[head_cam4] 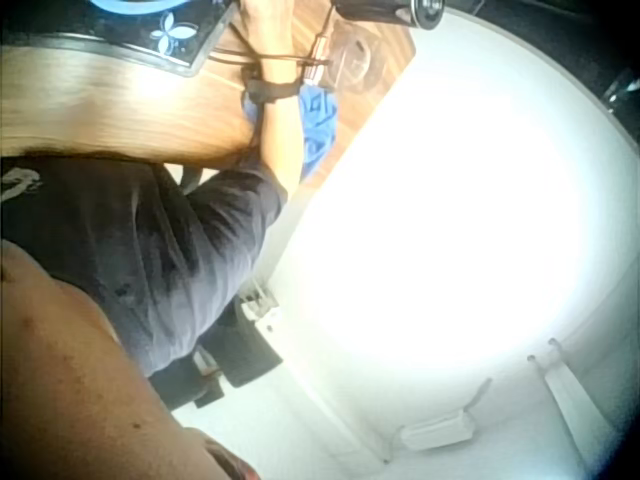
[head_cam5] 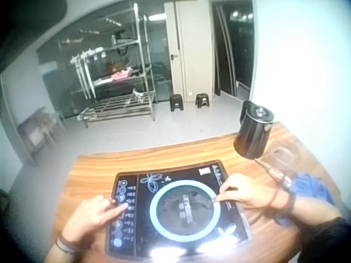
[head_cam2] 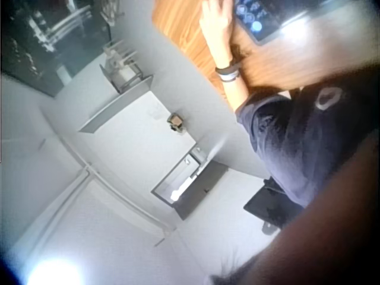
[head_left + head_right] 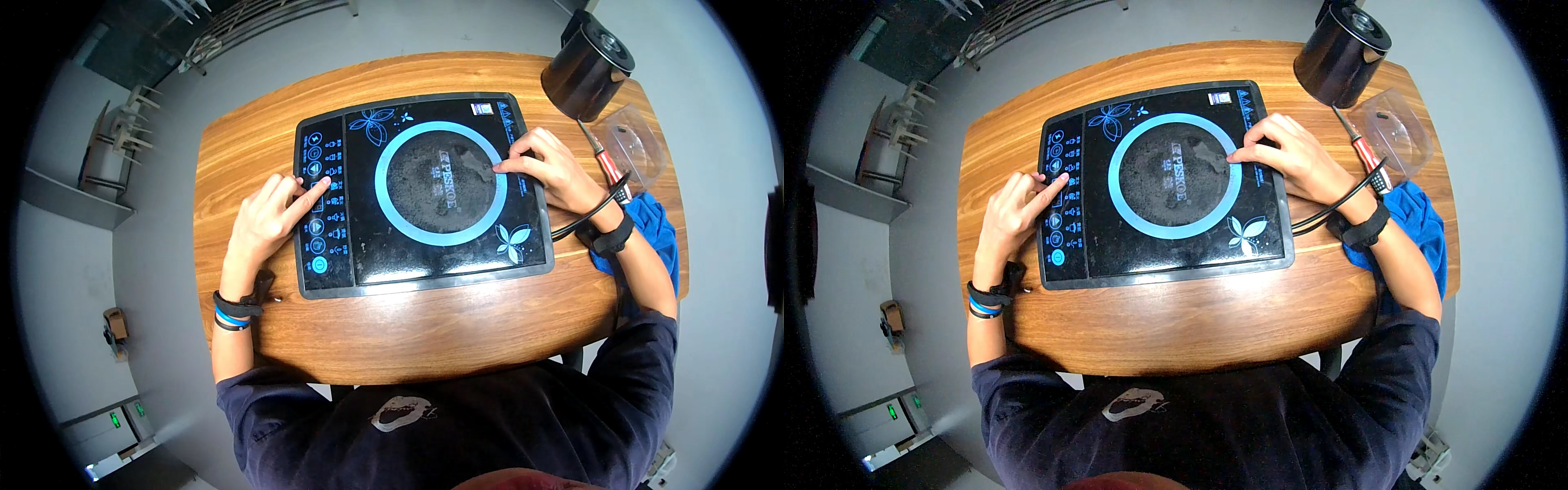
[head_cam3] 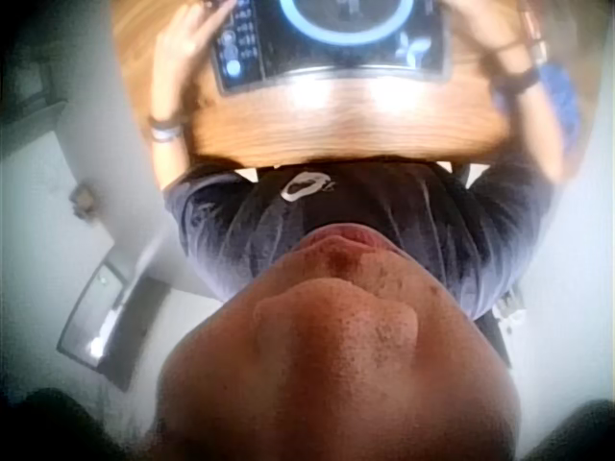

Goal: The person uses a screwdriver to remove screws from the underside of a black induction cooktop, then flips it over to reveal the control panel. They place a stainless steel kettle on the cooktop and wipe its lid with a blue cloth.

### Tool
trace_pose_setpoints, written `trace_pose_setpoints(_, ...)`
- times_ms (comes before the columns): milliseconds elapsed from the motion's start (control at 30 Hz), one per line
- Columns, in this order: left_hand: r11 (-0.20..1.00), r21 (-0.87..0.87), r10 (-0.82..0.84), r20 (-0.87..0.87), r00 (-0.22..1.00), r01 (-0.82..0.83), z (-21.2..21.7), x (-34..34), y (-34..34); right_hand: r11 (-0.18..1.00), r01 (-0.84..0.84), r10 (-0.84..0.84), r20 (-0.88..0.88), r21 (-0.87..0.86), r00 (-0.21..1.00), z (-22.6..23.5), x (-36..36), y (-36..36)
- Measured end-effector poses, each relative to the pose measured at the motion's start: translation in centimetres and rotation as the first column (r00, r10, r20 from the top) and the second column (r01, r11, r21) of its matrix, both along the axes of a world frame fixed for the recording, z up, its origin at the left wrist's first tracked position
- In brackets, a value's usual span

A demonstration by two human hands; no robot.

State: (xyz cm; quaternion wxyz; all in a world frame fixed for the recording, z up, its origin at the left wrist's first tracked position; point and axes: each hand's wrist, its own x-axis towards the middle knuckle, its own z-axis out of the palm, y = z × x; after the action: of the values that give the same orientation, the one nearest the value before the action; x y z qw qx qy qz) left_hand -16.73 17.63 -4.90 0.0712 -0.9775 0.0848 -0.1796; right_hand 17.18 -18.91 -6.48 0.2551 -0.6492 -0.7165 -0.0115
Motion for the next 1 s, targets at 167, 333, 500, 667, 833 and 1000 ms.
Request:
trace_pose_setpoints(167,0.988,-0.149,0.021,-0.057,0.998,-0.029,0.5,-0.1,0.2,1.0,0.002,-0.002,0.009,0.003,1.0,-0.1,0.1,0.0)
trace_pose_setpoints(333,0.963,-0.258,0.056,-0.094,0.994,-0.078,2.1,-0.5,-0.5,1.0,0.007,-0.007,0.025,0.001,1.0,0.2,-0.1,0.1)
trace_pose_setpoints(500,0.843,-0.442,0.241,-0.2,0.95,-0.307,2.7,-2.1,-0.9,1.0,0.016,-0.016,0.031,0.005,0.999,-0.1,0.0,-0.1)
trace_pose_setpoints(667,0.731,-0.397,0.239,-0.613,0.753,-0.555,3.6,-6.8,-1.0,1.0,0.016,-0.016,0.029,0.001,0.999,-0.1,0.1,0.0)
trace_pose_setpoints(833,0.626,-0.411,0.093,-0.804,0.587,-0.663,3.9,-8.7,-4.2,1.0,0.02,-0.02,0.003,-0.023,1.0,0.0,0.0,0.0)
trace_pose_setpoints(1000,0.702,-0.293,0.181,-0.808,0.561,-0.649,1.8,-8.8,-7.1,0.999,0.027,-0.026,0.015,-0.041,1.0,-0.1,0.1,-0.1)
